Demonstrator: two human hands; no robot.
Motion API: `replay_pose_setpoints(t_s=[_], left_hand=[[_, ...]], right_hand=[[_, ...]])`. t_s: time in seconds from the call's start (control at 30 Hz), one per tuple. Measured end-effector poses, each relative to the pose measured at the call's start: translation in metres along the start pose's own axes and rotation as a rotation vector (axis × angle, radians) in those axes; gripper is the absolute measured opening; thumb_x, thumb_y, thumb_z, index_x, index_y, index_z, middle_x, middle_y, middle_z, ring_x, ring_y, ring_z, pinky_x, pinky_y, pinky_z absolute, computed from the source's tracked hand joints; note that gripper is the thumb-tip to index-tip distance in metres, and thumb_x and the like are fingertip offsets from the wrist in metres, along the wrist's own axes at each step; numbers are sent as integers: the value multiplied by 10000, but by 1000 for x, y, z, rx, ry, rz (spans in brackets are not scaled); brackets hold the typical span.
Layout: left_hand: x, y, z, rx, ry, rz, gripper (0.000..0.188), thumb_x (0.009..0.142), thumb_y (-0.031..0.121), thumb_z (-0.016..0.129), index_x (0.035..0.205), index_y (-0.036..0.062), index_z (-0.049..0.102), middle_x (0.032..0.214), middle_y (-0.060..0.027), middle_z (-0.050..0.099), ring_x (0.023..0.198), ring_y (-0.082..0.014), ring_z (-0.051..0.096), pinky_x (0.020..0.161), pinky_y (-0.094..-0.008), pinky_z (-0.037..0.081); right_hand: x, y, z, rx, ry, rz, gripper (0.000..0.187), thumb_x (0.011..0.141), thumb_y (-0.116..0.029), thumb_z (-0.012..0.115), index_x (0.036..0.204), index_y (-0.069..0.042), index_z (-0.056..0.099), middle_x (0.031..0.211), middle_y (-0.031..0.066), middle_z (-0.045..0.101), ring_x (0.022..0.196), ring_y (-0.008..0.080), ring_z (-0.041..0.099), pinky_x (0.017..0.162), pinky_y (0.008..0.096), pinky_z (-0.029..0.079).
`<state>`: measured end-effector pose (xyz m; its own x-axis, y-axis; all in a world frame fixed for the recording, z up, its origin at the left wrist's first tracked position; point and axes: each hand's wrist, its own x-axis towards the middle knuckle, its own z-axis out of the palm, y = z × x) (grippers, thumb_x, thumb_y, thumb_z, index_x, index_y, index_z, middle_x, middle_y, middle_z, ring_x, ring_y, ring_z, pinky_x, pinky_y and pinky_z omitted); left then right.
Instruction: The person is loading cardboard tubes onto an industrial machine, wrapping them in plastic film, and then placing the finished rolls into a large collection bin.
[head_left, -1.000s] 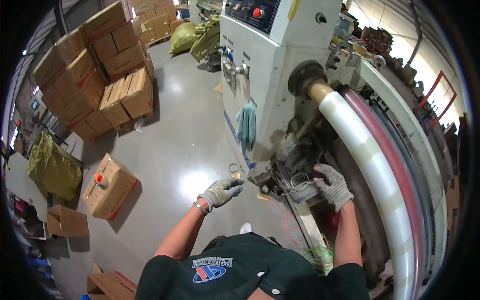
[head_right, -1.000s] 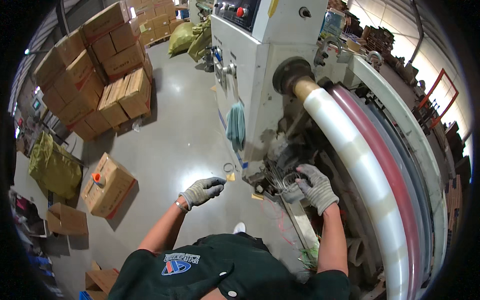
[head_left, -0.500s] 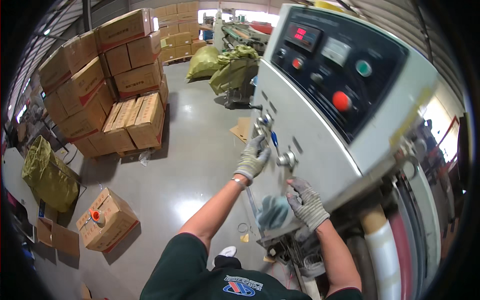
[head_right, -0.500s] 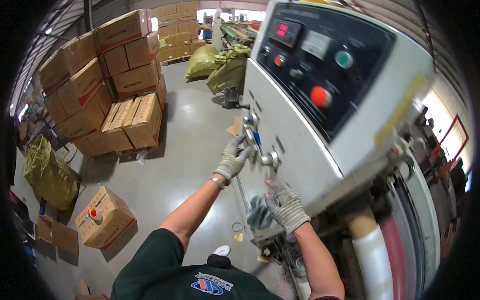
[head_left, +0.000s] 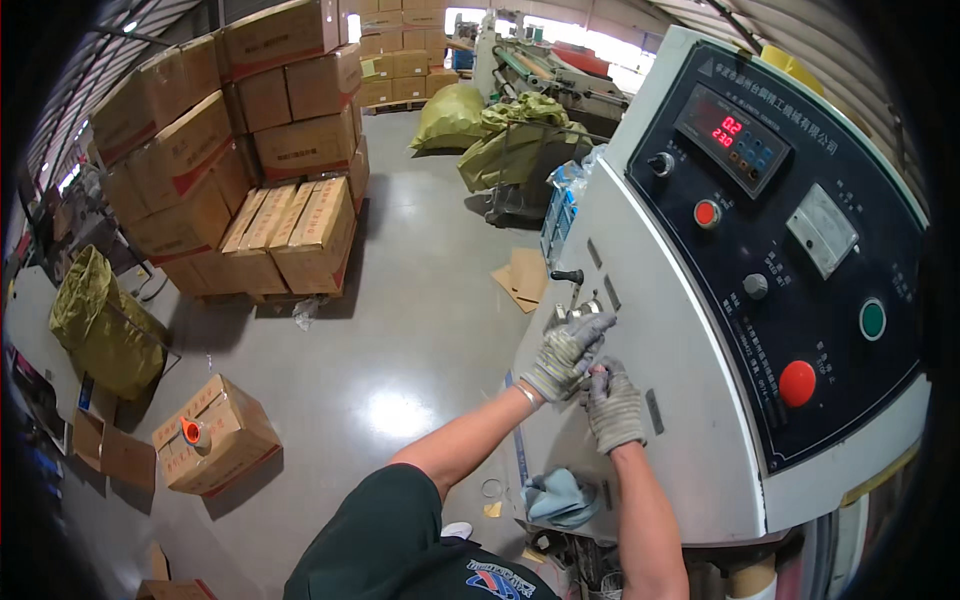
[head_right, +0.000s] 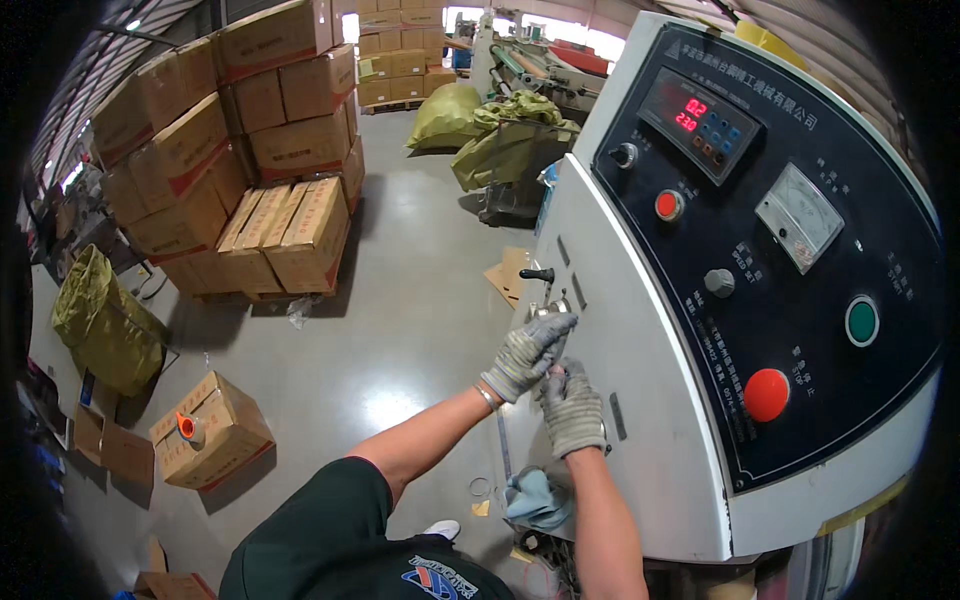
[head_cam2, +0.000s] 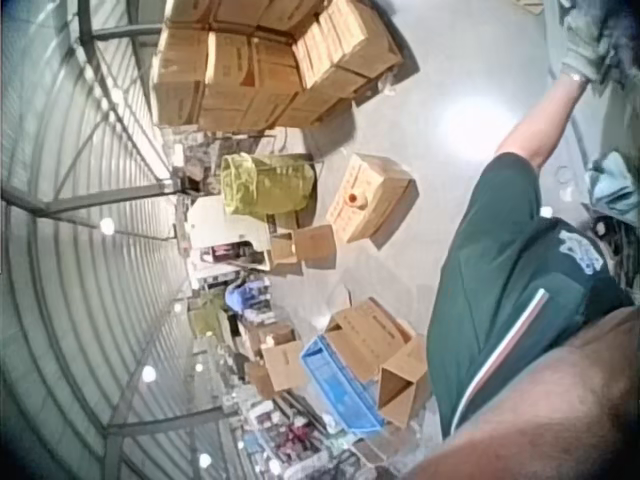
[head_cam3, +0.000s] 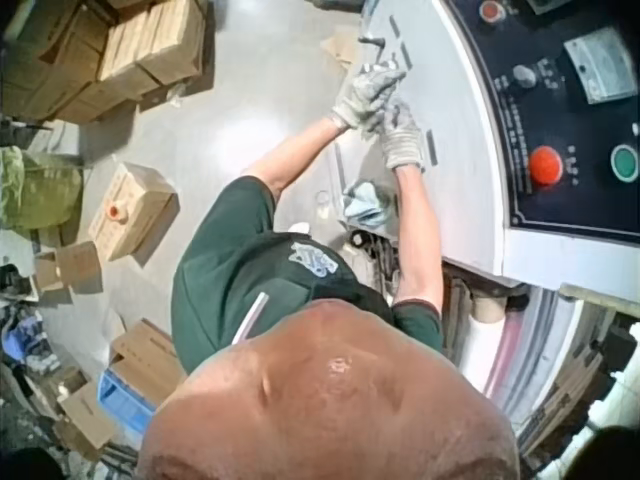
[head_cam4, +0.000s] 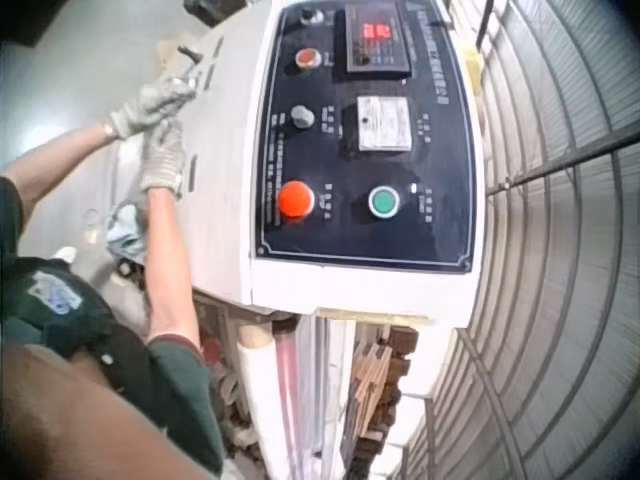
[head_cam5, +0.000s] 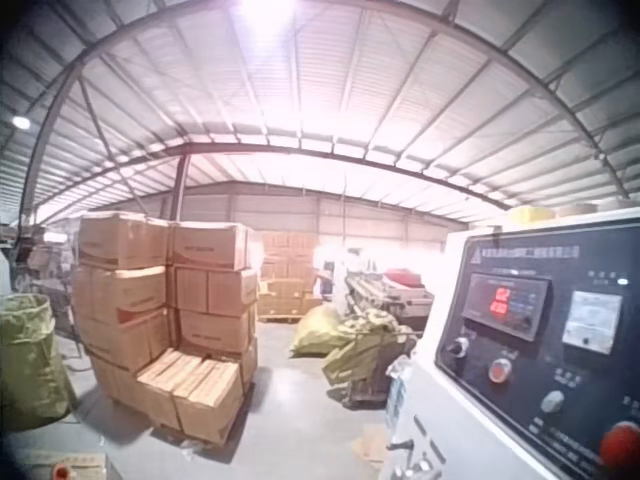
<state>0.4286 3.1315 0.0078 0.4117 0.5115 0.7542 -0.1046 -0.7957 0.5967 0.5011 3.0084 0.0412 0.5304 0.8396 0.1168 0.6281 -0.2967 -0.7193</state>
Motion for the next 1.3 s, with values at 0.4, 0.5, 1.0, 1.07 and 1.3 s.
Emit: replay_pose_setpoints(t_s=[0.4,0.5,1.0,1.07,1.3], left_hand=[[72,-161,-21,256,58,-676,225,798,95,480,983,83,607,941,-143,615,801,-289,595,693,-401,492],[77,-156,-7,239,-71,-511,478,754,268,634,1186,97,521,1082,-140,577,915,-299,574,806,-384,480],[-164,351,127,-664,-338,-137,306,924,235,500,1054,-36,556,955,-155,593,764,-202,557,640,-324,471],[-191,400,163,-788,-670,-167,298,918,243,507,998,-34,583,888,-152,609,704,-187,553,590,-325,460],[-237,349,281,-2234,-828,-1160,684,872,475,441,1393,93,220,1410,-91,305,1284,-275,289,1041,-473,260]], right_hand=[[-147,-9,-69,-290,245,-448,263,816,-151,535,1062,-59,540,968,137,589,794,292,599,604,404,479],[-171,-1,-99,-388,271,-509,269,745,-136,581,1004,-67,567,1057,118,558,846,253,596,646,366,502],[-570,146,-341,-1334,713,162,464,768,-187,513,1223,-268,468,1210,107,501,1129,303,462,983,483,343],[-645,162,-368,-1397,772,212,469,757,-183,520,1215,-274,476,1192,113,512,1115,307,472,973,487,353],[-765,172,-433,-1336,776,248,578,603,-239,682,1162,-218,538,1106,141,555,1032,332,528,904,490,403]])
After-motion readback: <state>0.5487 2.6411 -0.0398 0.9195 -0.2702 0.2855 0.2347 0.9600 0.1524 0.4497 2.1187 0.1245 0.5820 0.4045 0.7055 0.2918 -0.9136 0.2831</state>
